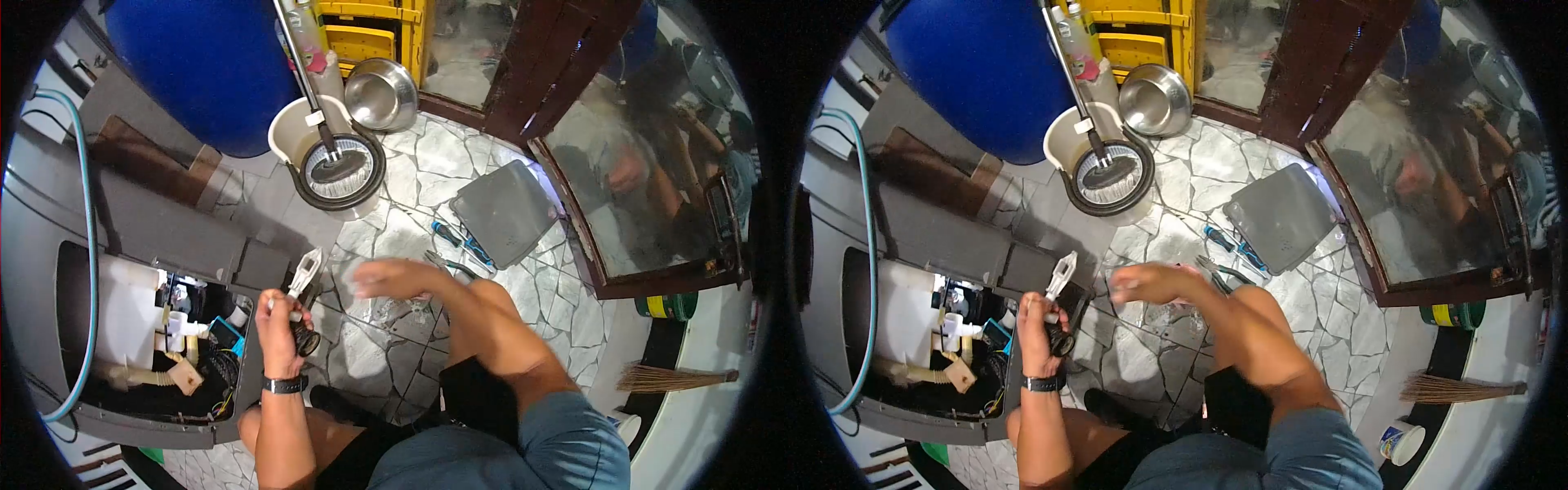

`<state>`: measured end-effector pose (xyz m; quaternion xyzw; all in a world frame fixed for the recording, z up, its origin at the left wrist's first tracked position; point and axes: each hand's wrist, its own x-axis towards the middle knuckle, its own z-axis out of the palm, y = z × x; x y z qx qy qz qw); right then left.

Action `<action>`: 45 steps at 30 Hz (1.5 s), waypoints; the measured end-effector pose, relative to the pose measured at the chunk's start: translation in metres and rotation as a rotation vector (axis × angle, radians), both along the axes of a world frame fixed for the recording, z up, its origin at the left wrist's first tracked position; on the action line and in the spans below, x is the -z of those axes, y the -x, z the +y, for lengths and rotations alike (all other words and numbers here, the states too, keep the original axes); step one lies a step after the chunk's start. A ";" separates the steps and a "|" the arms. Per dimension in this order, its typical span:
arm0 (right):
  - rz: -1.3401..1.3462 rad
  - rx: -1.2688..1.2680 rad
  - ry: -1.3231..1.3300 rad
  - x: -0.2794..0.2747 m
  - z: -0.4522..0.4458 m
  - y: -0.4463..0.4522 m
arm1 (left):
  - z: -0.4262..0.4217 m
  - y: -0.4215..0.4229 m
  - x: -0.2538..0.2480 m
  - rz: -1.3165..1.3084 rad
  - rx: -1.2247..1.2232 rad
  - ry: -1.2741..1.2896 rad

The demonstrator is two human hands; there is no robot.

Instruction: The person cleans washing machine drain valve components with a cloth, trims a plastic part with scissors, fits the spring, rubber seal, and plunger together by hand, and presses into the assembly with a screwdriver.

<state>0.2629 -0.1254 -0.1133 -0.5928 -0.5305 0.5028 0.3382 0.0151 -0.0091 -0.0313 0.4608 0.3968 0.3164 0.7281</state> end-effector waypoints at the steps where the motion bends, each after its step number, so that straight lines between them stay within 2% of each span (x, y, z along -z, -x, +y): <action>1: -0.283 -0.043 -0.026 0.022 -0.016 -0.037 | -0.002 0.001 -0.006 -0.013 -0.013 0.024; 2: -0.308 -0.058 0.245 0.034 -0.025 -0.075 | -0.004 -0.002 -0.012 0.004 -0.040 0.024; 3: -0.568 0.045 0.136 0.061 -0.048 -0.106 | -0.006 -0.003 -0.016 -0.004 -0.028 0.007; 4: -0.681 0.238 0.256 0.082 -0.069 -0.133 | -0.008 -0.004 -0.018 -0.010 -0.016 -0.008; 6: -0.787 0.283 0.433 0.129 -0.115 -0.169 | -0.014 -0.007 -0.022 0.002 0.001 -0.003; 10: -0.803 0.259 0.473 0.181 -0.176 -0.152 | -0.017 -0.007 -0.016 0.041 0.030 0.015; 12: -0.844 0.529 0.466 0.192 -0.179 -0.133 | -0.019 -0.006 -0.013 0.064 0.029 0.024; 13: -1.129 0.285 0.300 0.203 -0.186 -0.131 | -0.018 -0.005 -0.012 0.094 0.047 0.018; 17: -1.334 0.147 0.148 0.226 -0.184 -0.143 | -0.019 -0.004 -0.006 0.094 0.045 0.036; 23: -1.245 -0.102 -0.017 0.238 -0.165 -0.166 | -0.019 -0.006 -0.004 0.158 -0.020 0.228; 25: -1.094 0.102 0.049 0.222 -0.162 -0.158 | -0.020 -0.008 -0.009 0.164 -0.037 0.271; 26: -1.139 -0.008 -0.014 0.232 -0.161 -0.162 | -0.017 -0.008 -0.010 0.130 0.005 0.291; 27: -1.152 0.035 -0.069 0.274 -0.170 -0.172 | -0.015 -0.008 -0.009 0.099 -0.009 0.320; 31: -1.267 -0.188 -0.075 0.225 -0.155 -0.169 | -0.011 -0.007 0.000 0.041 -0.024 0.371; 36: -1.331 -0.098 -0.043 0.239 -0.156 -0.166 | -0.008 -0.003 0.007 -0.009 -0.049 0.422; 38: -1.357 -0.110 -0.115 0.242 -0.157 -0.167 | -0.006 -0.004 0.006 0.000 -0.063 0.433; 40: -1.207 0.036 0.059 0.250 -0.158 -0.165 | -0.006 -0.004 0.008 0.014 -0.072 0.455; 41: -1.202 0.030 0.058 0.253 -0.159 -0.167 | -0.006 -0.004 0.009 0.025 -0.076 0.459; 43: -1.335 -0.176 0.004 0.248 -0.160 -0.172 | -0.006 -0.004 0.012 0.029 -0.080 0.465; 45: -1.377 -0.247 0.019 0.240 -0.162 -0.171 | -0.007 -0.004 0.013 0.028 -0.086 0.466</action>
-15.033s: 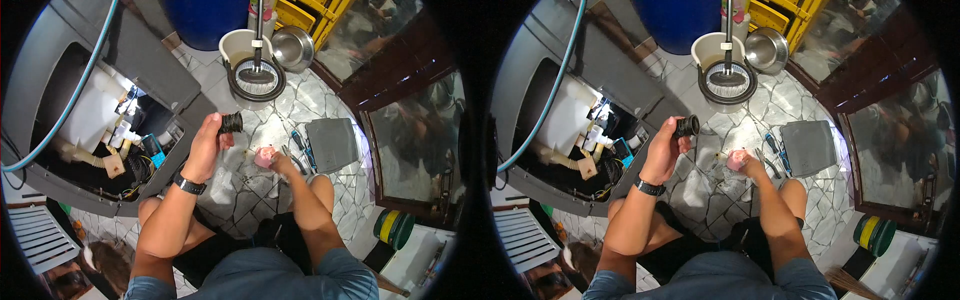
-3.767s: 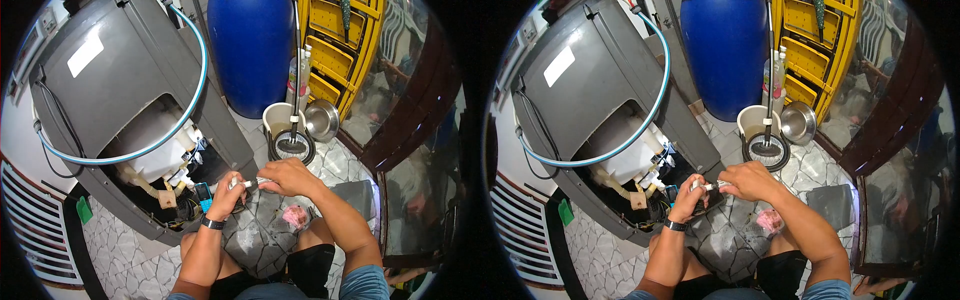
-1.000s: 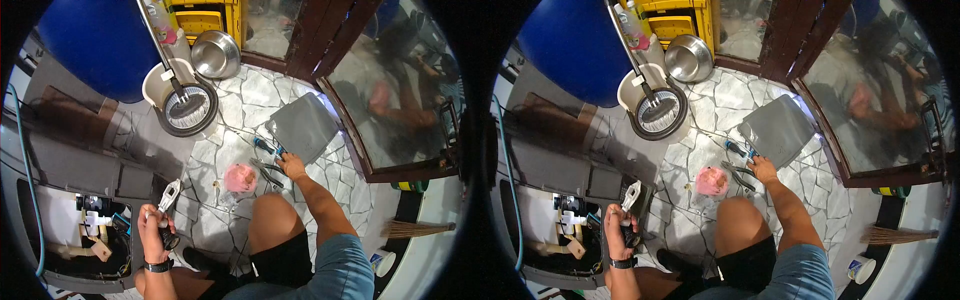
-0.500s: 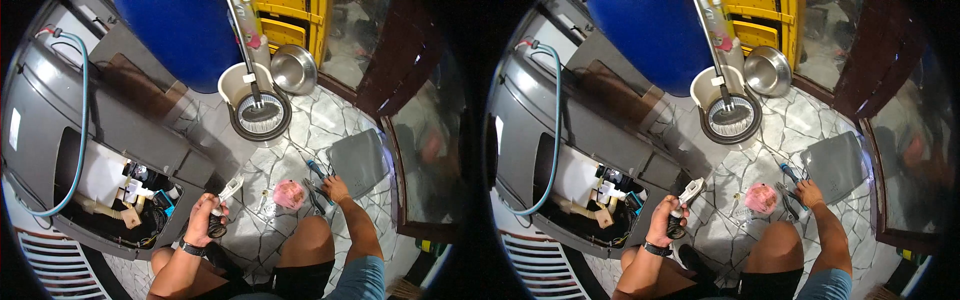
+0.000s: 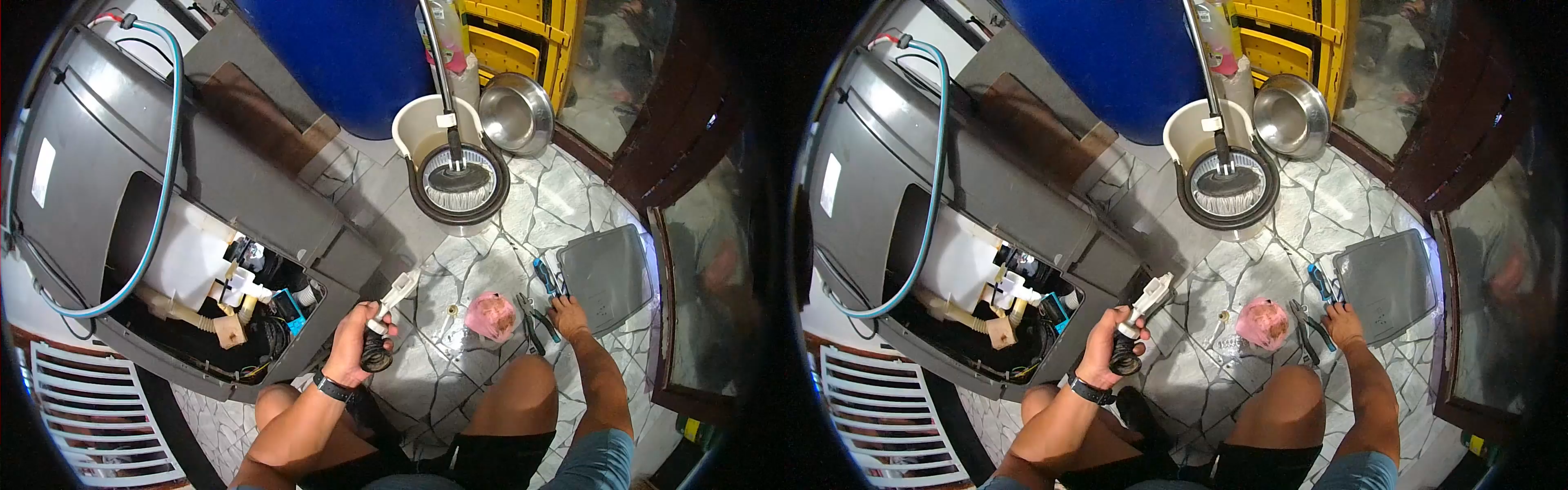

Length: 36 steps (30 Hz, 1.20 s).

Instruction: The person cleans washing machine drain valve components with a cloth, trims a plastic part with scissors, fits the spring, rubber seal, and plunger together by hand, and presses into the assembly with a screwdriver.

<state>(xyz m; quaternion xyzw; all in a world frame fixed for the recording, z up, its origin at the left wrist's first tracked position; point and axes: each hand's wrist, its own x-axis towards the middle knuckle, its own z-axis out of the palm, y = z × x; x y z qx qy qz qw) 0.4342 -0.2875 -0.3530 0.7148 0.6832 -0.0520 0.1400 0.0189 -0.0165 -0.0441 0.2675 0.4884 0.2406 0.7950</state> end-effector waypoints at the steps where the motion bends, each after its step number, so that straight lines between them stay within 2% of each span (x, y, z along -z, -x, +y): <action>1: -0.047 -0.041 0.048 -0.005 0.000 0.001 | -0.001 0.000 0.000 -0.001 -0.002 0.000; 4: -0.047 -0.160 0.004 -0.006 -0.004 -0.004 | -0.003 -0.004 -0.004 0.005 0.003 -0.003; 9: -0.003 -0.201 -0.126 0.005 -0.002 -0.006 | -0.005 -0.003 -0.003 0.007 -0.005 -0.019; 12: 0.037 -0.167 -0.059 -0.005 -0.004 0.001 | -0.007 -0.006 -0.007 0.037 -0.013 -0.036; 17: 0.013 -0.111 -0.177 -0.002 -0.003 0.005 | -0.006 -0.007 -0.005 0.059 -0.008 -0.041; 21: 0.038 -0.048 -0.115 0.015 -0.005 -0.005 | -0.008 -0.009 -0.002 0.086 -0.019 -0.051; 27: -0.020 -0.167 -0.051 0.004 -0.001 -0.005 | -0.007 -0.008 0.001 0.116 -0.016 -0.059; 31: 0.007 -0.291 -0.176 0.009 -0.004 -0.004 | -0.008 -0.008 0.008 0.085 -0.035 -0.051; 36: 0.102 -0.214 -0.039 0.008 -0.003 0.002 | -0.008 -0.010 0.008 0.123 -0.002 -0.075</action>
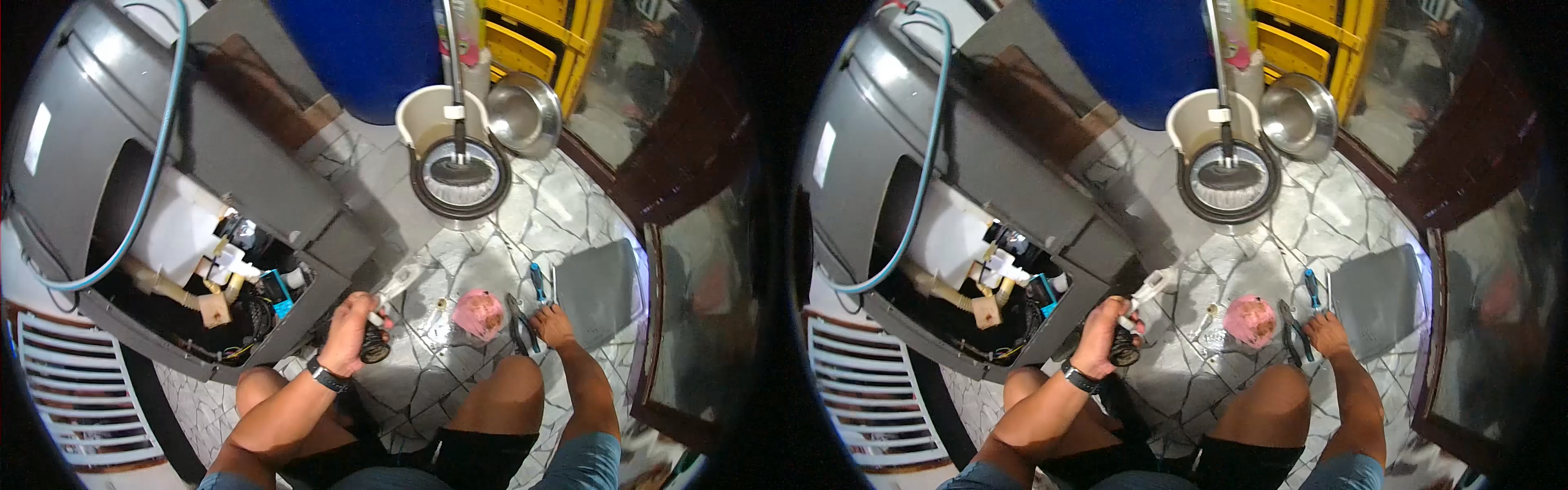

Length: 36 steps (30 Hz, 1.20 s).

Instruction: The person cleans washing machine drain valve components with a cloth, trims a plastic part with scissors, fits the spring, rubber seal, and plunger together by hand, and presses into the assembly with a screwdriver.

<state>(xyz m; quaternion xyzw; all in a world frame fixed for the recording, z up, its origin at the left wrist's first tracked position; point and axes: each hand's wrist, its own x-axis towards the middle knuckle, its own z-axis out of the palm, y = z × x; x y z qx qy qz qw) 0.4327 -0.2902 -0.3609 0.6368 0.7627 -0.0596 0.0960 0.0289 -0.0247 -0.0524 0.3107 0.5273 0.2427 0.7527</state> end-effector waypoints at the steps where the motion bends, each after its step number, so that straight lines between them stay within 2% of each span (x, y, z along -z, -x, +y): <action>1: 0.021 0.003 -0.003 -0.002 0.005 0.002 | 0.001 0.000 -0.002 0.007 -0.026 -0.016; 7: -0.073 0.165 0.004 -0.002 0.005 0.012 | -0.003 -0.005 -0.001 -0.028 0.004 -0.043; 10: 0.112 0.338 -0.073 0.001 0.008 0.012 | -0.002 -0.004 0.000 -0.029 0.063 -0.059; 13: 0.134 0.363 -0.015 0.006 0.011 0.009 | -0.002 -0.005 0.005 -0.023 0.076 -0.100; 15: 0.164 0.411 0.068 -0.007 0.023 0.012 | -0.002 -0.007 0.003 -0.033 0.085 -0.130; 17: 0.078 0.556 0.132 -0.031 0.039 0.017 | -0.003 -0.009 -0.003 0.000 0.120 -0.296; 18: 0.159 0.629 -0.004 -0.048 0.050 0.019 | 0.001 -0.007 -0.004 0.071 0.205 -0.372; 19: 0.143 0.610 -0.009 -0.080 0.069 0.028 | 0.002 -0.006 -0.017 0.058 0.183 -0.375; 21: 0.459 0.698 -0.259 -0.166 0.123 0.069 | 0.003 -0.003 -0.052 -0.022 0.260 -0.465; 22: 0.644 0.599 -0.290 -0.202 0.146 0.100 | 0.006 0.003 -0.049 -0.032 0.294 -0.639; 23: 0.826 0.494 -0.315 -0.231 0.161 0.137 | 0.007 0.007 -0.059 -0.046 0.268 -0.644; 24: 0.635 0.210 -0.289 -0.248 0.168 0.169 | 0.008 0.011 -0.073 -0.207 0.256 -0.653; 25: 0.881 0.164 -0.215 -0.274 0.181 0.210 | 0.010 0.016 -0.084 -0.288 0.233 -0.754; 26: 1.540 0.327 0.039 -0.291 0.195 0.256 | 0.012 0.020 -0.095 -0.373 0.211 -0.853; 27: 2.085 0.496 0.278 -0.302 0.208 0.298 | 0.013 0.027 -0.104 -0.385 0.184 -0.870; 28: 2.263 0.526 0.356 -0.312 0.221 0.333 | 0.012 0.035 -0.111 -0.440 0.181 -0.796; 30: 1.077 -0.242 -0.339 -0.350 0.270 0.383 | 0.012 0.052 -0.120 -0.561 0.179 -0.673; 32: 1.297 -0.135 -0.413 -0.330 0.325 0.426 | 0.021 0.068 -0.131 -0.586 0.162 -0.667; 34: 1.661 0.233 -0.120 -0.307 0.393 0.454 | 0.029 0.072 -0.127 -0.599 0.092 -0.723; 35: 1.795 0.543 -0.006 -0.284 0.434 0.465 | 0.035 0.074 -0.123 -0.607 0.099 -0.727; 36: 1.769 0.663 0.050 -0.250 0.471 0.465 | 0.043 0.078 -0.120 -0.597 0.047 -0.711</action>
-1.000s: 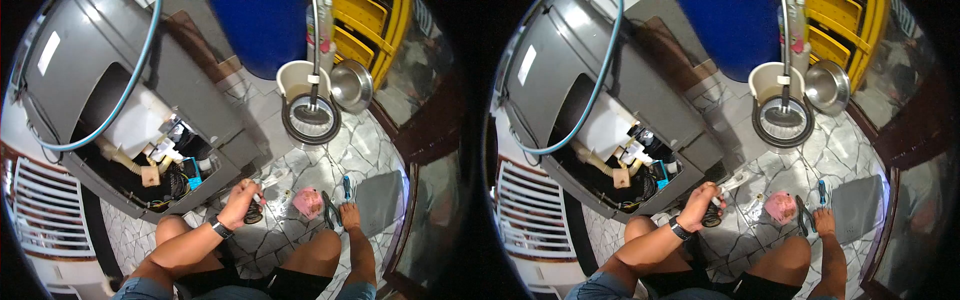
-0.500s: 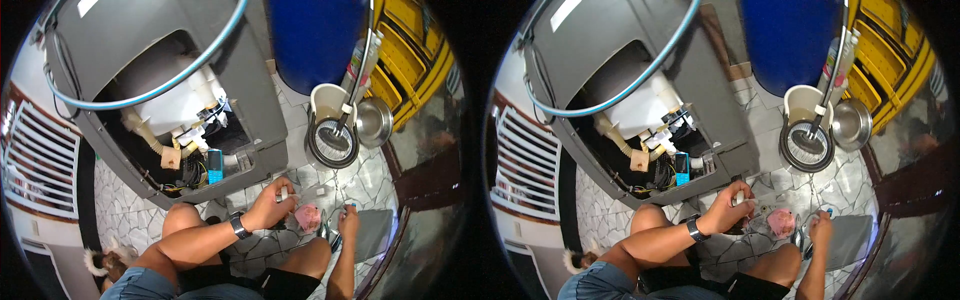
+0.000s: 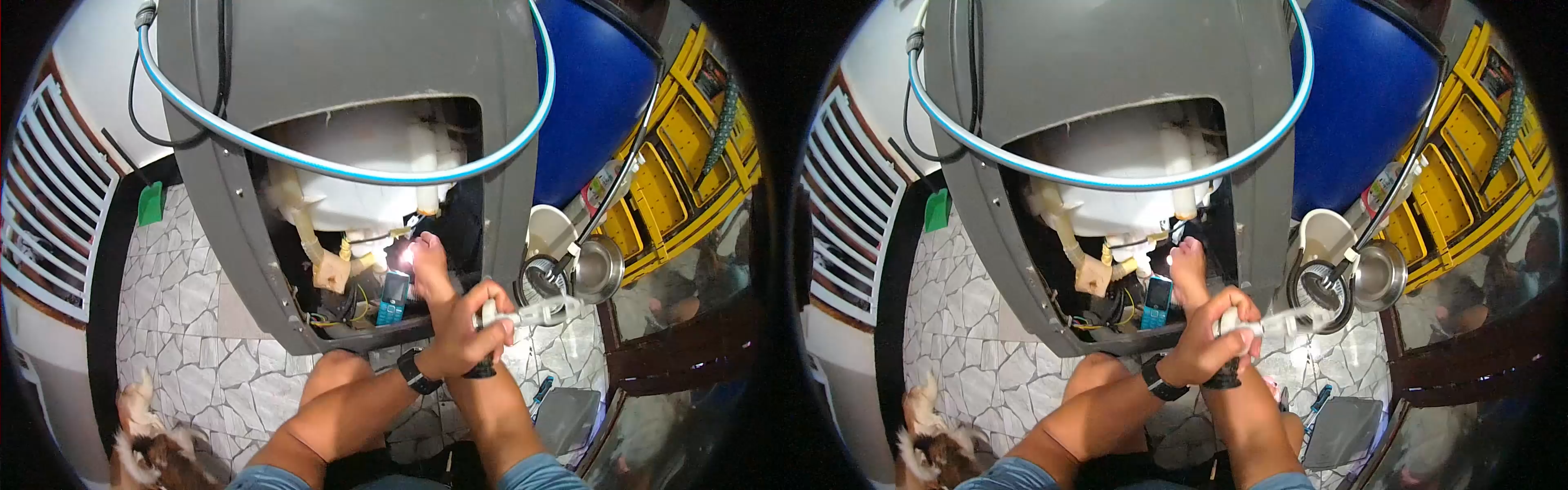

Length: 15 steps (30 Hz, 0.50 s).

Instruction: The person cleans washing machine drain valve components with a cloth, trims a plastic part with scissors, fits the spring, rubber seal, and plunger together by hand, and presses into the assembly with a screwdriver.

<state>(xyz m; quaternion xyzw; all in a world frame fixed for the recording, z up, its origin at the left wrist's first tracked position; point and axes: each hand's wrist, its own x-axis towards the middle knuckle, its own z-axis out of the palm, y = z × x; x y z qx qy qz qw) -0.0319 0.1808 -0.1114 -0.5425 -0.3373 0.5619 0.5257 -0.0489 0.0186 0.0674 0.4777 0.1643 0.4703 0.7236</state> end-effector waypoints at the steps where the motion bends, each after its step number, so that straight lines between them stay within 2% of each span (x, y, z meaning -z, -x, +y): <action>1: -0.241 0.060 0.026 0.031 0.032 0.001 | 0.009 0.005 0.002 -0.006 -0.042 0.027; 3: -0.550 0.046 0.111 0.055 0.065 -0.006 | 0.022 0.013 0.003 -0.027 -0.031 0.061; 4: -0.654 0.024 0.058 0.068 0.073 -0.009 | 0.025 0.015 0.002 -0.050 -0.088 0.077; 5: -0.661 0.022 0.059 0.082 0.081 -0.010 | 0.028 0.018 0.002 -0.072 -0.145 0.096; 7: -0.286 -0.082 -0.106 0.126 0.100 -0.017 | 0.030 0.025 0.000 -0.101 -0.157 0.110; 9: -0.309 -0.070 -0.120 0.125 0.099 -0.024 | 0.032 0.029 -0.002 -0.069 -0.175 0.108; 11: -0.032 -0.036 -0.245 0.125 0.098 -0.017 | 0.033 0.029 -0.005 -0.092 -0.192 0.119; 13: -0.051 -0.125 -0.005 0.073 0.071 -0.020 | 0.032 0.027 0.002 -0.044 -0.175 0.098; 15: -0.128 -0.212 0.064 0.034 0.053 -0.016 | 0.030 0.024 0.003 -0.068 -0.181 0.125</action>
